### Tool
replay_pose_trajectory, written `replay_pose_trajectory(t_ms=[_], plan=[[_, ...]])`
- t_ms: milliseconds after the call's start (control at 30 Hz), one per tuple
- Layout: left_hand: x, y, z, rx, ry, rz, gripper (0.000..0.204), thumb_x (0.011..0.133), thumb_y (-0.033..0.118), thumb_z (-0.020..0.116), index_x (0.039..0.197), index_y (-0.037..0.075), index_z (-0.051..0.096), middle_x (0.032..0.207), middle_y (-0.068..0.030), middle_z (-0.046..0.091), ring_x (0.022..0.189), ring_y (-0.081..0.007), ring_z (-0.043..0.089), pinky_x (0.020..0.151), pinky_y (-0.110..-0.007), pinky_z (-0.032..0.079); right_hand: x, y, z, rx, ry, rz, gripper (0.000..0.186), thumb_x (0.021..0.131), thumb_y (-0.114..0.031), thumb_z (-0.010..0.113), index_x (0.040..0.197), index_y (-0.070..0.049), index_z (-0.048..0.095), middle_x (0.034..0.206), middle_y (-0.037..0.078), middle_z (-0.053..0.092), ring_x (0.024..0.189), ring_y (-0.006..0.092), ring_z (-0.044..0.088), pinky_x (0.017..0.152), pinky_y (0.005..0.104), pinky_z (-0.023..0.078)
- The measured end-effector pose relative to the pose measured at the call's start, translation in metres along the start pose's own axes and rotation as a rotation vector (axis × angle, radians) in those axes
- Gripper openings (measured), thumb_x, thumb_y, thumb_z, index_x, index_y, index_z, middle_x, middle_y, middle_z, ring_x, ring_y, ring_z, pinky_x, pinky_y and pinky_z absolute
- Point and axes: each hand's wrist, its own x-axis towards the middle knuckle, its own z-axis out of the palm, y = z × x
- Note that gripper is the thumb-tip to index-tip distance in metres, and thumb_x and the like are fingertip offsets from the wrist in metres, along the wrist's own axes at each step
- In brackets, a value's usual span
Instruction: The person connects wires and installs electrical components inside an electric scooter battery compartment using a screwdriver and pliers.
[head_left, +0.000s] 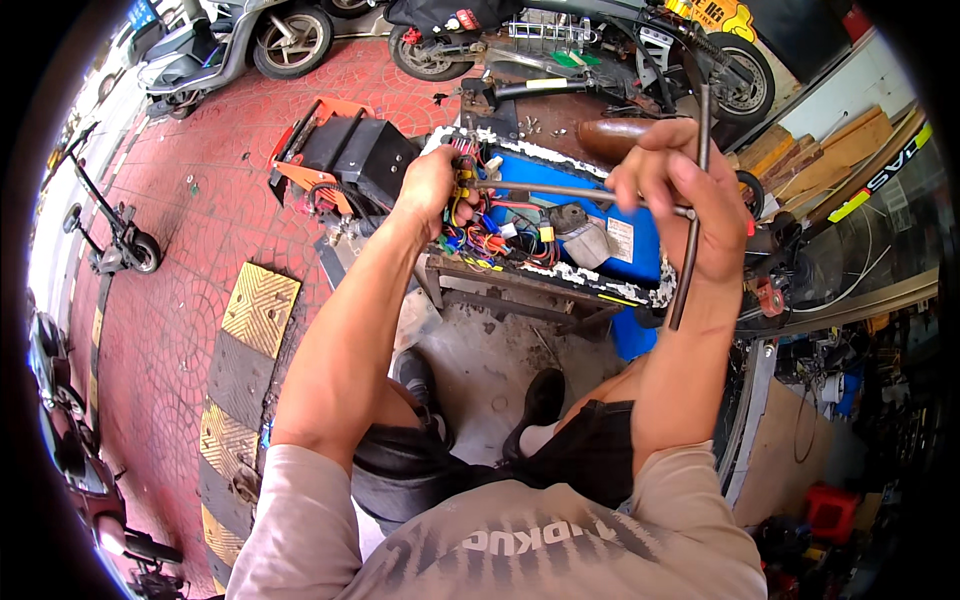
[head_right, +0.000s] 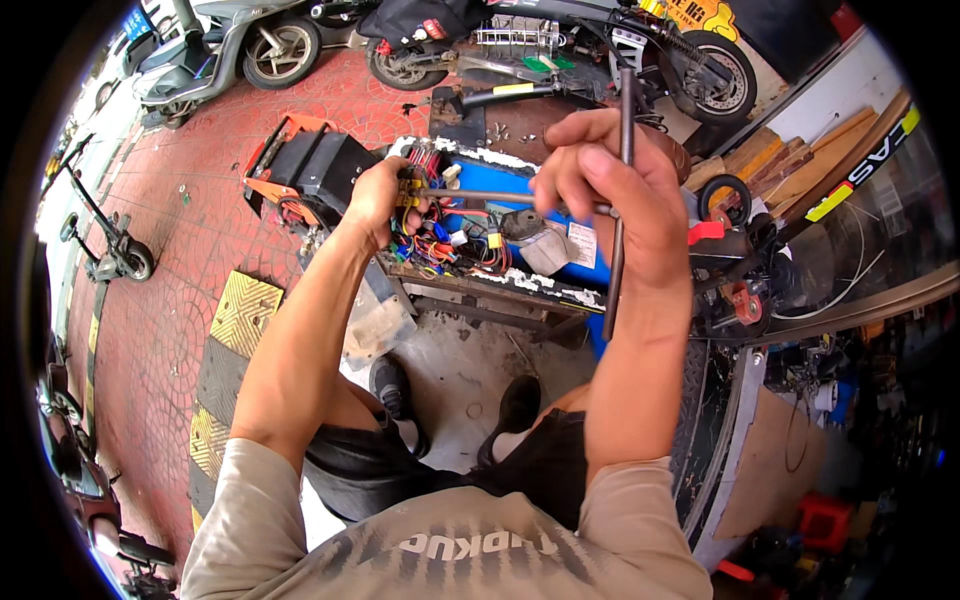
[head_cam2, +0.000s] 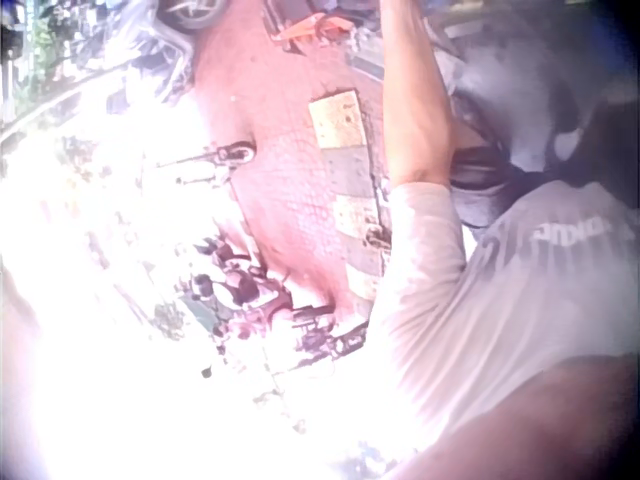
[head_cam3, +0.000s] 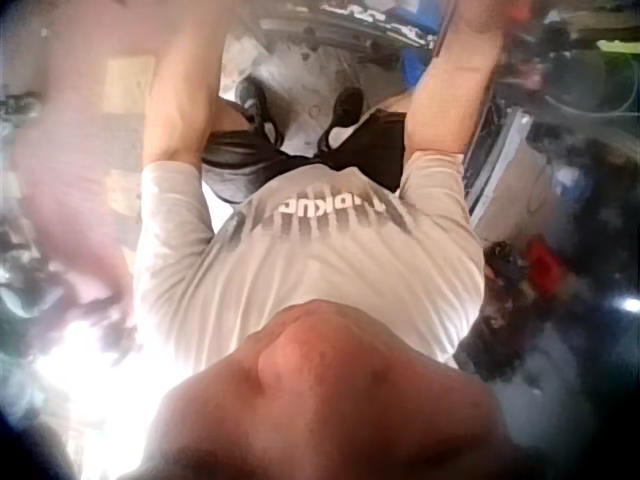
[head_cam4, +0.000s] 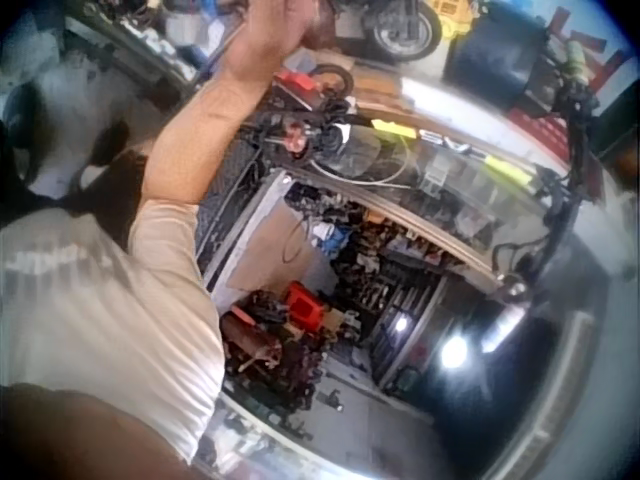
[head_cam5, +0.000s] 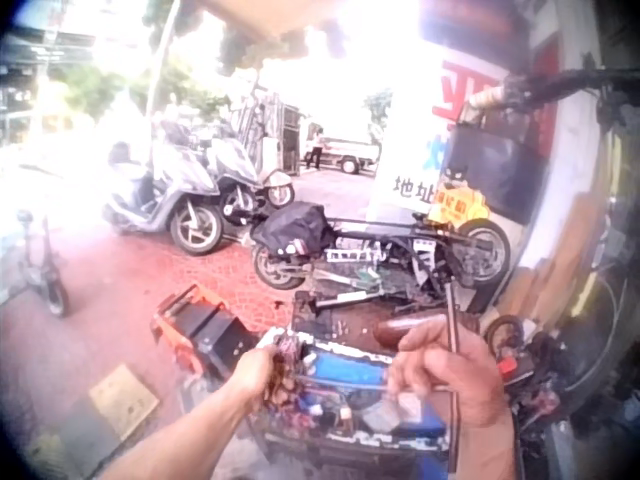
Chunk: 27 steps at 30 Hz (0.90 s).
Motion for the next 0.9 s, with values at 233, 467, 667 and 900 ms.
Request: replay_pose_trajectory(t_ms=[233, 467, 667, 900], plan=[[0.005, -0.002, -0.007, -0.017, -0.019, -0.072, 0.041, 0.108, 0.031, 0.034, 0.117, -0.001, 0.058, 0.071, -0.0166, 0.064, 0.050, -0.0271, 0.062, 0.042, -0.038, 0.050, 0.023, -0.008, -0.013, -1.341, 0.393, -0.117, 0.026, 0.101, -0.014, 0.059, 0.122, -0.005, 0.072, 0.116, 0.015, 0.072, 0.107, 0.0323, 0.067, 0.096, 0.0397, 0.051], [0.005, 0.003, -0.005, -0.055, -0.026, -0.087, 0.045, 0.110, 0.035, 0.034, 0.118, -0.003, 0.057, 0.075, -0.0187, 0.065, 0.054, -0.0290, 0.065, 0.046, -0.039, 0.052, 0.055, 0.071, 0.036, 0.175, 0.925, -0.598, 0.075, 0.107, -0.054, 0.050, 0.154, 0.004, 0.041, 0.154, 0.020, 0.045, 0.145, 0.0290, 0.044, 0.125, 0.0454, 0.025], [0.006, 0.002, -0.009, -0.042, -0.014, -0.094, 0.048, 0.110, 0.038, 0.035, 0.112, -0.004, 0.057, 0.078, -0.0193, 0.066, 0.056, -0.0305, 0.066, 0.049, -0.041, 0.054, 0.066, 0.103, 0.029, 0.177, 0.814, -0.282, 0.066, 0.106, -0.060, 0.047, 0.127, 0.002, 0.055, 0.112, 0.015, 0.068, 0.098, 0.0253, 0.067, 0.092, 0.0394, 0.051], [0.007, -0.001, -0.012, -0.056, -0.040, -0.099, 0.052, 0.110, 0.041, 0.036, 0.117, -0.006, 0.057, 0.085, -0.0203, 0.068, 0.060, -0.0297, 0.068, 0.052, -0.040, 0.058, 0.040, 0.107, 0.013, -0.979, 0.637, 0.077, 0.061, 0.096, -0.044, 0.075, 0.057, -0.002, 0.057, 0.049, 0.002, 0.046, 0.052, 0.0086, 0.046, 0.051, 0.0335, 0.038]])
